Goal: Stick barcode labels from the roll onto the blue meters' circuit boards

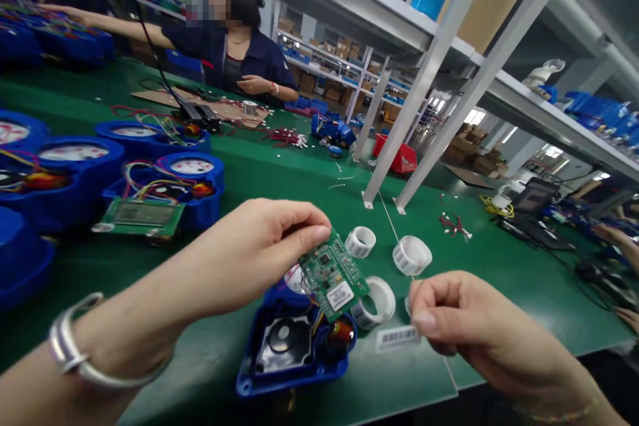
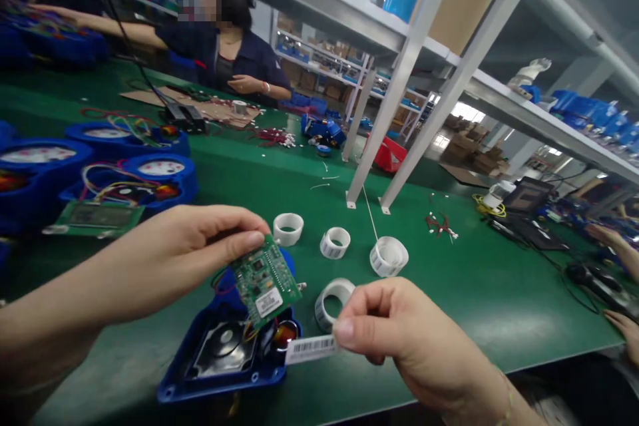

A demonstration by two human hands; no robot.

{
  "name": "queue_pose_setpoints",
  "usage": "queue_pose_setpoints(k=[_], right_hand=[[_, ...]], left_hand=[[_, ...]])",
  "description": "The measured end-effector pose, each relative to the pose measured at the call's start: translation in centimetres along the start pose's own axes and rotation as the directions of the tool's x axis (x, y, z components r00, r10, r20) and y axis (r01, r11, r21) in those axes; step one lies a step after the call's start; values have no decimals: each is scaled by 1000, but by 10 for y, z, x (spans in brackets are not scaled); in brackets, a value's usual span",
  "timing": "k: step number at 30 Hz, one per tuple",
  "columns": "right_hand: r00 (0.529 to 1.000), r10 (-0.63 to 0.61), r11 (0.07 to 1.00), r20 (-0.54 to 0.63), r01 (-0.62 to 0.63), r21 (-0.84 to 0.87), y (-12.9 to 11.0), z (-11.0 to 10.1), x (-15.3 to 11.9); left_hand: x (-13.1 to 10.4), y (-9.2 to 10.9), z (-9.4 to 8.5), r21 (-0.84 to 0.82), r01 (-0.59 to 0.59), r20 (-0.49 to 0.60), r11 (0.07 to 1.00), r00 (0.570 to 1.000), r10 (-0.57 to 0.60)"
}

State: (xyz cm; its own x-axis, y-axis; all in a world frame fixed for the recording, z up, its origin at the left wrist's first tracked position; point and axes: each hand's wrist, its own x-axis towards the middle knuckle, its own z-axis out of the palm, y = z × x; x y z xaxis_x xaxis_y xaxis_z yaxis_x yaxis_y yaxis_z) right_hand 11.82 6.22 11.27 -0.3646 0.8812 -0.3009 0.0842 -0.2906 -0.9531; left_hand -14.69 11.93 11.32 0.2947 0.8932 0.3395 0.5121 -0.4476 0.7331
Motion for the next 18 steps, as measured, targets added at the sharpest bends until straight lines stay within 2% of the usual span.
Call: queue_pose_setpoints(k=[2,5,8,13,18], right_hand=[[987,159,986,36,-160,38,-3,5,2],[967,255,965,6,-254,67,-1,13,6],[956,294,949,5,-293,113,3,16,6],[942,335,919,27,-333,210,9,22,5],[940,339,906,50,-340,253,13,30,7]], left_hand=[[12,12,2,83,-83,100,993,992,75],[25,24,9,126,-165,207,978,969,137],[30,27,14,163,-195,258,967,955,149],[31,23,14,265,-146,272,953,960,71],[30,19,15,225,-199,302,954,945,126]])
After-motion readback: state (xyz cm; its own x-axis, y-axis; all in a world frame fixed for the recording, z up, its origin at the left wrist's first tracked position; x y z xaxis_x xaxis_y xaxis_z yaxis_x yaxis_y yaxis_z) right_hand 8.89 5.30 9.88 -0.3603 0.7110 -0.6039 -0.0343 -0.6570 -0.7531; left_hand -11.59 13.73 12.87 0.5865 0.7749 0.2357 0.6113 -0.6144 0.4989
